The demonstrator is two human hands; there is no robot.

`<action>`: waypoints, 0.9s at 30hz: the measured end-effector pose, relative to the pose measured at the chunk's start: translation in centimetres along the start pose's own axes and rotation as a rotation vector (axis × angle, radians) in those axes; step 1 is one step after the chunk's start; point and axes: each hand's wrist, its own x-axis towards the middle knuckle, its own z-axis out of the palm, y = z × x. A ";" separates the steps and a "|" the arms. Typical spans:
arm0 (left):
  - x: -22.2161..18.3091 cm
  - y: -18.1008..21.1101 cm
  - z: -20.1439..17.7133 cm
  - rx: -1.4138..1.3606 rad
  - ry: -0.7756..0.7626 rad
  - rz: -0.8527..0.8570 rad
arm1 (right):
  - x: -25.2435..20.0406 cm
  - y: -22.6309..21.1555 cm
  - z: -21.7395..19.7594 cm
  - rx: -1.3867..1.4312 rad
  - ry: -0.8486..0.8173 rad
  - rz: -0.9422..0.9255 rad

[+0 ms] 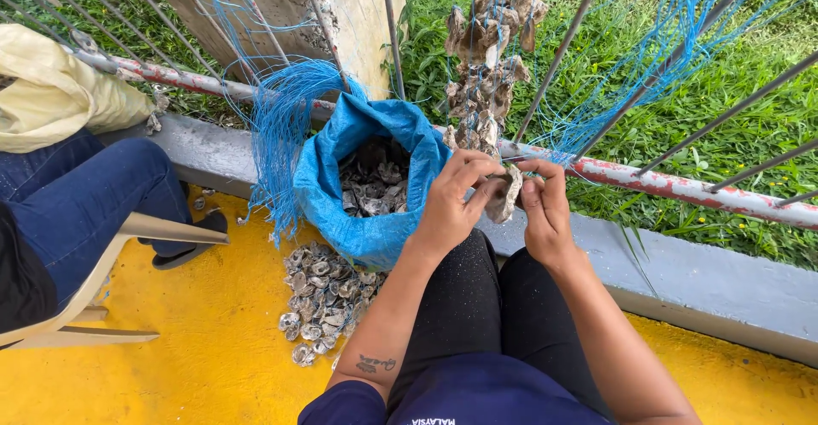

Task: Stringing oyster shells onto blue plastic netting for aquaculture.

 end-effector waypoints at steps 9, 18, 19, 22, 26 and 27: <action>-0.5 -0.3 -0.1 0.200 -0.110 -0.019 | -0.3 0.0 -0.8 -0.333 -0.057 -0.084; -2.7 -0.8 -1.3 0.190 -0.323 -0.188 | -1.2 -2.6 0.1 -0.957 -0.165 -0.327; -2.7 -0.6 -1.2 0.195 -0.346 -0.227 | -1.5 -2.8 0.4 -0.971 -0.164 -0.326; -2.7 -0.9 -0.3 0.284 -0.427 -0.321 | -2.3 -2.2 0.2 -1.016 -0.168 -0.341; -3.2 -2.4 0.6 0.274 -0.475 -0.269 | -3.7 -0.8 -1.2 -1.007 -0.183 -0.311; -3.2 -2.7 0.7 0.174 -0.454 -0.319 | -4.1 -0.6 -1.5 -0.989 -0.194 -0.287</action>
